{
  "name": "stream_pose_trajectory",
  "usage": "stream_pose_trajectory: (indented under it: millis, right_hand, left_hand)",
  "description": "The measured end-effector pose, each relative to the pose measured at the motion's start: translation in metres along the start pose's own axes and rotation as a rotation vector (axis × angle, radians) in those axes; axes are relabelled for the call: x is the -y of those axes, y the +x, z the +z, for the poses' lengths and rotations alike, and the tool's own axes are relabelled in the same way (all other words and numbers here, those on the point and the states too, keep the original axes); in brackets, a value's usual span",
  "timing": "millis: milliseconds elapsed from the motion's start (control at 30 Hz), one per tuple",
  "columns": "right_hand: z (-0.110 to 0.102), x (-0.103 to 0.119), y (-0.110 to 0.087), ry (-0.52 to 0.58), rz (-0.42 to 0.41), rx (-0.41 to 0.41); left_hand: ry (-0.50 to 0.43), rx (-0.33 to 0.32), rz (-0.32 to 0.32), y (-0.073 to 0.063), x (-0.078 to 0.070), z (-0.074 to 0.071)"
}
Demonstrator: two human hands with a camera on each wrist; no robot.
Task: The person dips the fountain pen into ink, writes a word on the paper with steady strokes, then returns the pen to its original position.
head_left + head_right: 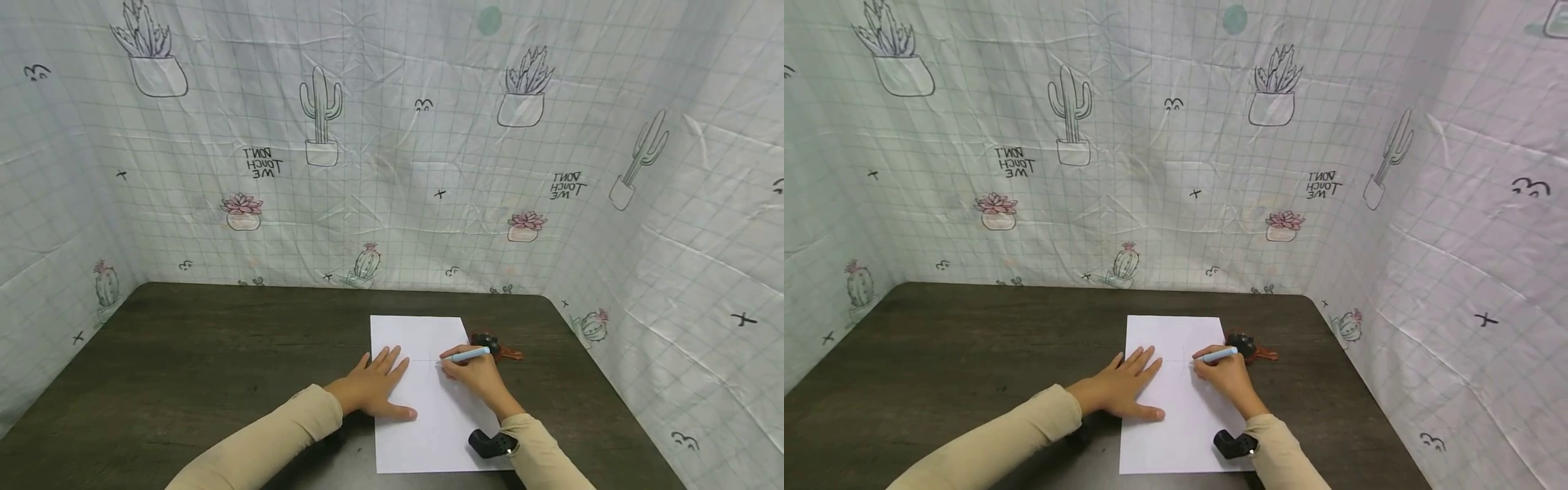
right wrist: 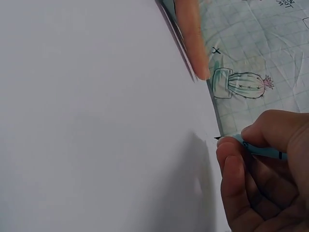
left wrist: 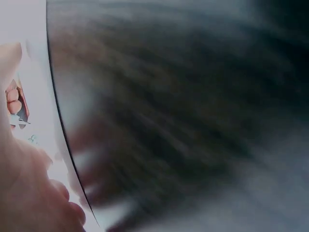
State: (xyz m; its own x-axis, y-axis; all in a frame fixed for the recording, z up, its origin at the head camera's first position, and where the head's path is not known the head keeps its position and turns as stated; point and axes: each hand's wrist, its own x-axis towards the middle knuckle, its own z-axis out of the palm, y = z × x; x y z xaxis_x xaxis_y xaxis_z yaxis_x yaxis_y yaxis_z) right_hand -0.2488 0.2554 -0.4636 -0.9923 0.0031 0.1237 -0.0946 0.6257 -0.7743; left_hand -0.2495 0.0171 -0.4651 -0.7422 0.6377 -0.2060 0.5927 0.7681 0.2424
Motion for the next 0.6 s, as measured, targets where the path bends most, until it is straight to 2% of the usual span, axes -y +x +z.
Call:
stream_pose_trajectory:
  millis: [167, 433, 600]
  right_hand:
    - [0.0030, -0.0024, 0.0014, -0.005, -0.005, 0.000]
    - [0.0062, -0.0031, 0.0022, 0.003, -0.015, 0.007]
    - [0.0076, -0.0032, 0.0036, -0.032, -0.024, -0.012]
  left_hand:
    - [0.007, 0.018, -0.021, -0.0012, -0.0036, -0.0011]
    - [0.014, 0.017, -0.013, -0.0037, -0.0059, -0.0022]
    - [0.011, 0.019, -0.006, -0.0046, -0.0062, -0.0033]
